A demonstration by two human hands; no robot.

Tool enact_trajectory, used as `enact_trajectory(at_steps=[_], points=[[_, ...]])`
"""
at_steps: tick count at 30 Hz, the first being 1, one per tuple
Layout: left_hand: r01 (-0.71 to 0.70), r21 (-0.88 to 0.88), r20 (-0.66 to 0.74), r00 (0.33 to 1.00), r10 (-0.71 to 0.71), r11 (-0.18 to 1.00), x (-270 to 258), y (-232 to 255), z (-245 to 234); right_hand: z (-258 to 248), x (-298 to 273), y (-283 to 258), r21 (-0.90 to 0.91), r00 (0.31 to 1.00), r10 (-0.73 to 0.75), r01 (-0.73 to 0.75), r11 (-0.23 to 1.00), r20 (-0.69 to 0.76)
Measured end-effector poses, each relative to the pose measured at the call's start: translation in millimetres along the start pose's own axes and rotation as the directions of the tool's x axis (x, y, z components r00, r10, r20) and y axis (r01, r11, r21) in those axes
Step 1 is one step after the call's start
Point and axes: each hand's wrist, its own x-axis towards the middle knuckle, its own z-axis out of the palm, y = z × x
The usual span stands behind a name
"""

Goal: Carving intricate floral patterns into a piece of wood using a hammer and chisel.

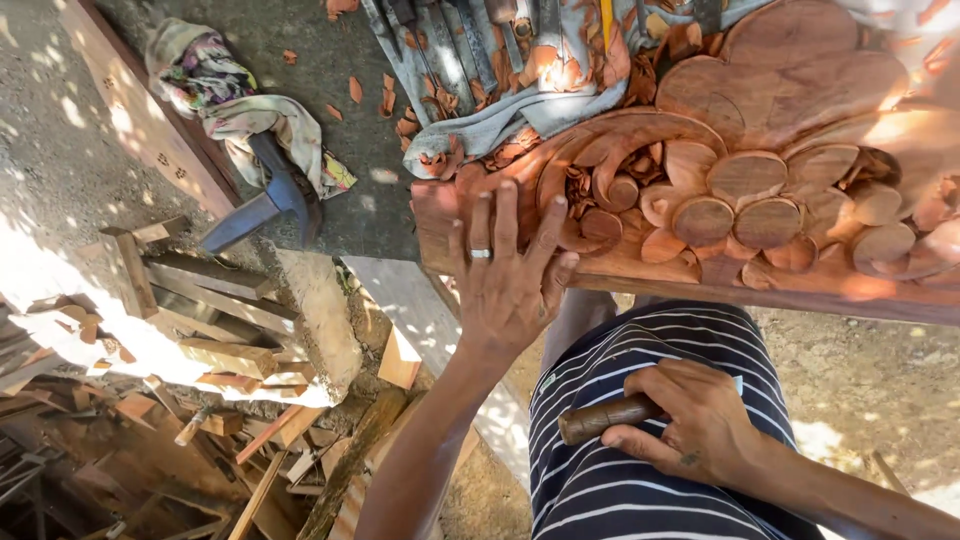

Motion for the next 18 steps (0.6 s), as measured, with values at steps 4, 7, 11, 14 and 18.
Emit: enact_trajectory(at_steps=[4,7,11,14,18], points=[[0.002,-0.032,0.007,1.000,-0.001,0.999,-10,4,7,6,-11,0,-0.042,0.998,0.057,-0.056,0.998,0.009],[0.022,-0.066,0.019,1.000,-0.021,0.998,-11,7,6,7,-11,1,-0.043,0.997,0.073,-0.072,0.996,0.023],[0.042,-0.100,-0.016,0.999,-0.044,0.994,-15,11,6,4,-8,0,-0.030,0.999,0.038,-0.038,0.999,0.009],[0.027,-0.154,-0.043,0.998,-0.034,0.988,-16,11,7,1,-9,1,-0.026,1.000,0.003,-0.003,1.000,-0.005],[0.033,-0.165,-0.090,0.995,-0.048,0.986,-9,10,13,-5,-8,3,-0.051,0.999,0.024,-0.023,0.998,0.026]])
